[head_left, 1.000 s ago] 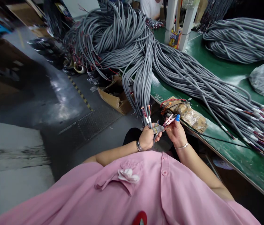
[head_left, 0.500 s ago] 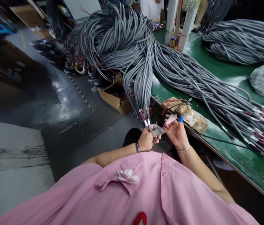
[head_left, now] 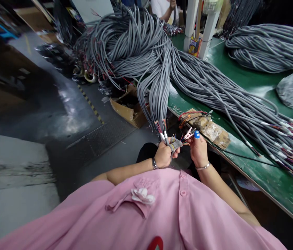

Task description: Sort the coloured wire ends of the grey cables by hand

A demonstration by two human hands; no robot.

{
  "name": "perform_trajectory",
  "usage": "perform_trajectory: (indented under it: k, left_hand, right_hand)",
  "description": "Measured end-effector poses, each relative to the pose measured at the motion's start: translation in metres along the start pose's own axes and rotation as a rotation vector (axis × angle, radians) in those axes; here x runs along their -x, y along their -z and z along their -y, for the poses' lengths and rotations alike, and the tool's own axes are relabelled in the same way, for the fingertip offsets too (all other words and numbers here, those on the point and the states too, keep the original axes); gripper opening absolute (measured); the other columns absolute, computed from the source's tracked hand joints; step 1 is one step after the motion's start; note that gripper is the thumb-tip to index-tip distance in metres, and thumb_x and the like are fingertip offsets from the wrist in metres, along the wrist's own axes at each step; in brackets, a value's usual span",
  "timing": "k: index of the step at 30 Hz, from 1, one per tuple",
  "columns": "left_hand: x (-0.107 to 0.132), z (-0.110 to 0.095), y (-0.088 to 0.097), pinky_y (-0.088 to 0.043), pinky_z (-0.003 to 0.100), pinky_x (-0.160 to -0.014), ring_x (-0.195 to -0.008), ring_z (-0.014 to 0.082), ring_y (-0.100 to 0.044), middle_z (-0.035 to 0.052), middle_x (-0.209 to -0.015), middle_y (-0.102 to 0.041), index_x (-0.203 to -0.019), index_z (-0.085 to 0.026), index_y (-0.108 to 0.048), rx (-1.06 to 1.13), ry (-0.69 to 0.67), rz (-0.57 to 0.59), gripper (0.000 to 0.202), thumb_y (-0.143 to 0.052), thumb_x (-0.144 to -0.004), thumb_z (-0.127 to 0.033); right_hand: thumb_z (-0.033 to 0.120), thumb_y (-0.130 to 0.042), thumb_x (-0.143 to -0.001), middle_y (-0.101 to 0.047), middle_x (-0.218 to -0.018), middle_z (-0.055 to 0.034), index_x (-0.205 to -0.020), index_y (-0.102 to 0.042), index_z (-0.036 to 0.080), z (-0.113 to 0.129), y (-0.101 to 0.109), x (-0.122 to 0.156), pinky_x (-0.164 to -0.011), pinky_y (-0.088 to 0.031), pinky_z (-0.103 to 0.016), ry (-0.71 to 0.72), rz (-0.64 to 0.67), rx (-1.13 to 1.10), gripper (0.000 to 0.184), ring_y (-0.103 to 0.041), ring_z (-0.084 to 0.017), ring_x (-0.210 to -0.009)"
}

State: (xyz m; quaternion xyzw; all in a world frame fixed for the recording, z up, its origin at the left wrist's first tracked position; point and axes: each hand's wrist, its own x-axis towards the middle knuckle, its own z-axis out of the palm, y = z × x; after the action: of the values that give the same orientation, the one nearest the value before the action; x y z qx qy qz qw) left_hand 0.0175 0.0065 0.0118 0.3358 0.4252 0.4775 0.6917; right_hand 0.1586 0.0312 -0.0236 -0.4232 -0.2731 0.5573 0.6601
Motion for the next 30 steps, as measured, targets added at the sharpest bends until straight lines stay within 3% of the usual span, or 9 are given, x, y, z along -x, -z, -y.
perform_trajectory:
  k: [3,9,20,30]
  left_hand:
    - [-0.001,0.001,0.000,-0.025,0.019,-0.034,-0.035,0.0055,-0.044,-0.0022,-0.053,-0.057,-0.073,-0.013,-0.060,-0.010,-0.001,-0.002,0.031,-0.072,-0.071,-0.042]
    - [-0.002,0.001,-0.002,-0.026,0.019,-0.034,-0.035,0.0057,-0.044,-0.0024,-0.052,-0.057,-0.071,-0.015,-0.057,-0.026,0.003,-0.038,0.031,-0.072,-0.071,-0.042]
    - [-0.001,0.006,-0.002,-0.026,0.019,-0.034,-0.035,0.0056,-0.044,-0.0025,-0.052,-0.056,-0.072,-0.015,-0.056,-0.038,0.016,-0.050,0.030,-0.071,-0.072,-0.042]
    - [0.005,0.007,0.000,-0.030,0.019,-0.036,-0.038,0.0058,-0.046,-0.0021,-0.056,-0.059,-0.073,-0.016,-0.055,-0.003,-0.021,-0.004,0.034,-0.074,-0.069,-0.043]
  right_hand:
    - [0.057,-0.063,-0.081,-0.062,-0.066,0.0017,-0.072,-0.064,0.020,-0.002,-0.002,0.000,-0.057,-0.044,-0.025,0.016,0.006,0.005,0.038,-0.052,-0.011,-0.057]
    - [0.054,-0.069,-0.078,-0.066,-0.074,0.0002,-0.079,-0.068,0.019,0.004,-0.009,-0.004,-0.057,-0.047,-0.025,-0.217,0.147,-0.267,0.035,-0.057,-0.012,-0.063]
    - [0.046,-0.074,-0.077,-0.067,-0.071,0.0012,-0.074,-0.067,0.019,-0.001,-0.010,-0.007,-0.062,-0.049,-0.024,-0.220,0.068,-0.377,0.028,-0.059,-0.011,-0.064]
    - [0.067,-0.056,-0.080,-0.070,-0.081,-0.0017,-0.084,-0.067,0.022,0.000,-0.003,-0.001,-0.063,-0.050,-0.028,-0.335,0.164,-0.367,0.046,-0.061,-0.014,-0.068]
